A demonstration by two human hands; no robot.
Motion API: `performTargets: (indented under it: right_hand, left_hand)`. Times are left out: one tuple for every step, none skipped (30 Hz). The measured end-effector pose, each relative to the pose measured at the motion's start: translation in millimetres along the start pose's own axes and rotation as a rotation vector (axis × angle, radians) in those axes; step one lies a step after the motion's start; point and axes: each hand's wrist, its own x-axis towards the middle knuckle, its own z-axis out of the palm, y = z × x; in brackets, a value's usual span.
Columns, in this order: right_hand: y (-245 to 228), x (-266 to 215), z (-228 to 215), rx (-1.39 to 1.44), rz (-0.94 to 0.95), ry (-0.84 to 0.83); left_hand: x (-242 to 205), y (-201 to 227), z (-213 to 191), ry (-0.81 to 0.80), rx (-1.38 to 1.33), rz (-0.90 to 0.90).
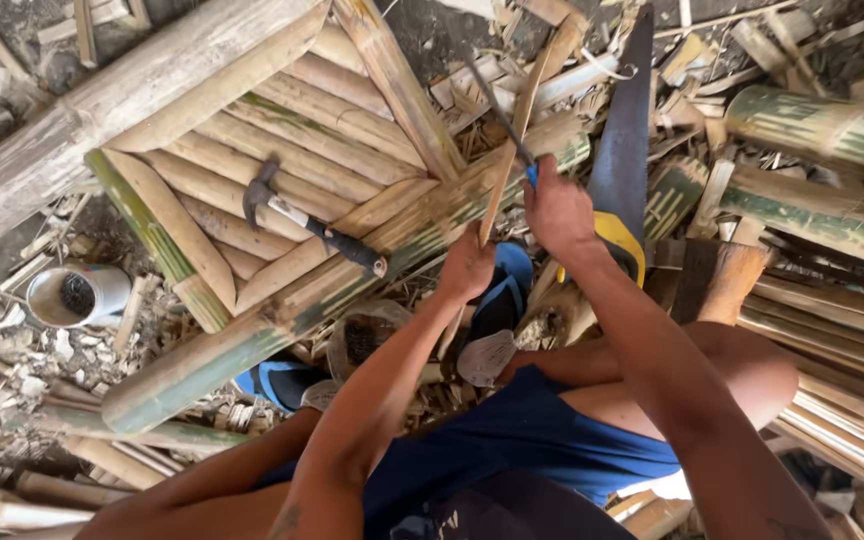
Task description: The person assembles a bamboo structure by cutting bamboo strips with a hand saw and hammering them into place. They repeatedly position strips, cut them to size, and secure them with a hammer.
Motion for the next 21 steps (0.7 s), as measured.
performTargets:
  right_hand:
    - [5.7,5.6,-5.0,0.063,-0.007,0.059]
    - [11.4,1.1,-3.8,0.124,-0.007,0.098]
    - [16.4,-4.2,0.3,0.184,-0.006,0.137]
    - [18.8,-2.2,6.4,0.26,0.054,0.138]
    - [18.9,-3.1,14.7,0.336,0.115,0.139]
    - [15.7,-16.4,26.5,0.412,0.183,0.126]
    - [10.3,-31.8,36.9,0.228,0.084,0.098]
    - [4.7,-13.1,39.7,0.041,-0.041,0.119]
    - [1.2,7.2,37.9,-0.15,-0.16,0.142]
    - [4.2,1.2,37.2,-0.132,-0.108,0.049]
    - [8.9,-0.3,35.7,-0.113,-0.053,-0.044]
    - [12.2,7.6,33.2,-0.087,0.003,-0.125]
    - [17.3,13.0,29.6,-0.056,0.017,-0.098]
    - [22.4,9.6,28.0,-0.027,0.024,-0.089]
    - [26.1,6.2,29.1,0.003,0.031,-0.081]
    - [29.2,2.0,32.4,0.026,0.058,-0.053]
    - [30.1,-3.5,37.0,0.049,0.084,-0.025]
    - [28.8,-4.3,39.5,0.073,0.092,0.015]
    - [24.4,-5.9,43.2,0.068,0.109,-0.072]
    - [16.6,-2.6,49.3,0.059,0.126,-0.157]
    - [10.5,-0.6,52.7,0.051,0.143,-0.242]
  left_hand:
    - [8.7,-0.7,-2.6,0.052,0.003,0.033]
    - [13.1,-9.1,0.9,0.067,-0.009,0.024]
    - [15.4,-20.6,9.1,0.185,-0.008,0.181]
    - [26.7,-30.0,12.6,0.254,-0.005,0.277]
    - [34.2,-40.9,21.5,0.27,-0.009,0.297]
    - [32.9,-56.7,34.8,0.204,-0.002,0.195]
    - [31.0,-69.5,48.1,0.133,0.009,0.089]
    - [48.5,-70.5,44.5,0.115,0.032,0.064]
    - [59.5,-69.4,41.0,0.144,0.054,0.084]
    - [51.6,-73.8,51.2,0.134,0.05,0.074]
    - [41.5,-75.9,61.6,0.098,0.042,0.035]
    - [41.0,-74.0,59.0,0.113,0.028,0.043]
    - [41.8,-69.5,53.6,0.129,0.015,0.051]
    - [33.0,-66.5,52.9,0.146,-0.009,0.041]
    - [28.4,-62.1,49.7,0.17,-0.012,0.058]
    - [29.3,-57.7,44.0,0.181,-0.011,0.076]
    - [30.7,-52.8,39.9,0.193,-0.01,0.094]
    - [33.6,-46.1,35.2,0.098,-0.016,0.01]
    - [33.1,-42.0,30.7,0.003,-0.024,-0.074]
    - [34.2,-40.4,25.0,-0.092,-0.033,-0.156]
    - [33.0,-40.4,21.3,-0.08,-0.048,-0.139]
